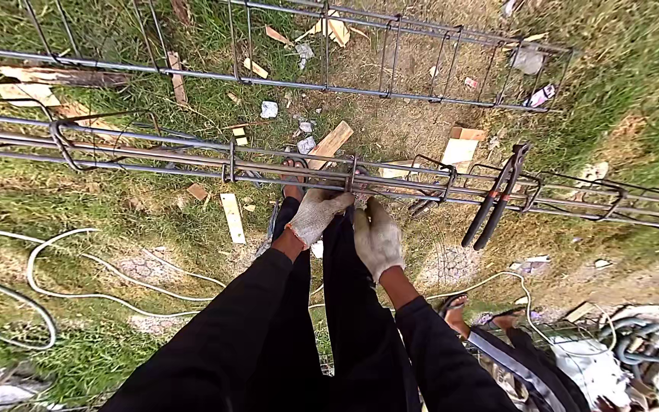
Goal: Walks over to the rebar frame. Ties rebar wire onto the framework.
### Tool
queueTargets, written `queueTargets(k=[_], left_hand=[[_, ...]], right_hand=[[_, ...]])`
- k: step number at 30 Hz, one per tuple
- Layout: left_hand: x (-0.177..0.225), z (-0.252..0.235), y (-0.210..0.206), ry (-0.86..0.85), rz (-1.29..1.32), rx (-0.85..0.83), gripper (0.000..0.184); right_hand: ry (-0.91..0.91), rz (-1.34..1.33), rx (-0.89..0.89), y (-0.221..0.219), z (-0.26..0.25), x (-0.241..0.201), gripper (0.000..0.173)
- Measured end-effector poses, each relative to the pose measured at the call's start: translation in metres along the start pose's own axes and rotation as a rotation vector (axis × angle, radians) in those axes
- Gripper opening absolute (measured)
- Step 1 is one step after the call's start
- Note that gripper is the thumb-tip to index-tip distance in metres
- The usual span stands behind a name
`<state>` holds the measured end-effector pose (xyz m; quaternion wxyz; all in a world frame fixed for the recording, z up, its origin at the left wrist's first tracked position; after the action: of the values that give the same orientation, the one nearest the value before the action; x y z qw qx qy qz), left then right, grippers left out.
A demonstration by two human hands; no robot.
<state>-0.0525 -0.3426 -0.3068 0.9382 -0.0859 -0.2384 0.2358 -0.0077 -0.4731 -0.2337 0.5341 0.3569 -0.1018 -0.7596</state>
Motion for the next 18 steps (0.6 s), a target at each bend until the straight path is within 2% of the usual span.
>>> queueTargets(k=[3, 6, 11, 18], left_hand=[[-0.001, 0.000, 0.001, 0.000, 0.002, -0.001, 0.026], [-0.002, 0.002, 0.002, 0.001, -0.046, 0.019, 0.022], [0.002, 0.001, 0.000, -0.027, -0.046, 0.025, 0.017], [-0.005, 0.004, -0.003, 0.099, 0.137, 0.079, 0.022]], right_hand=[[-0.059, -0.522, 0.035, -0.017, -0.012, 0.014, 0.033], [-0.061, -0.614, 0.079, -0.021, -0.017, 0.014, 0.029], [-0.023, -0.430, 0.062, -0.012, -0.021, 0.005, 0.026], [0.055, -0.119, -0.023, -0.005, -0.023, -0.008, 0.028]])
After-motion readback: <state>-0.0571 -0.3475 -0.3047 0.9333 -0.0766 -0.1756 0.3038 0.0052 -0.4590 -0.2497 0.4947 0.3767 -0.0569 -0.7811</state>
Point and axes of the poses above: each hand's wrist, its own z-axis away from the middle knuckle, its own y-axis out of the back of the hand, x = y × z, the point moved 7 cm from there along -z, towards the middle knuckle, and after that the axes turned 11 degrees about y, right-handed, at the moved point
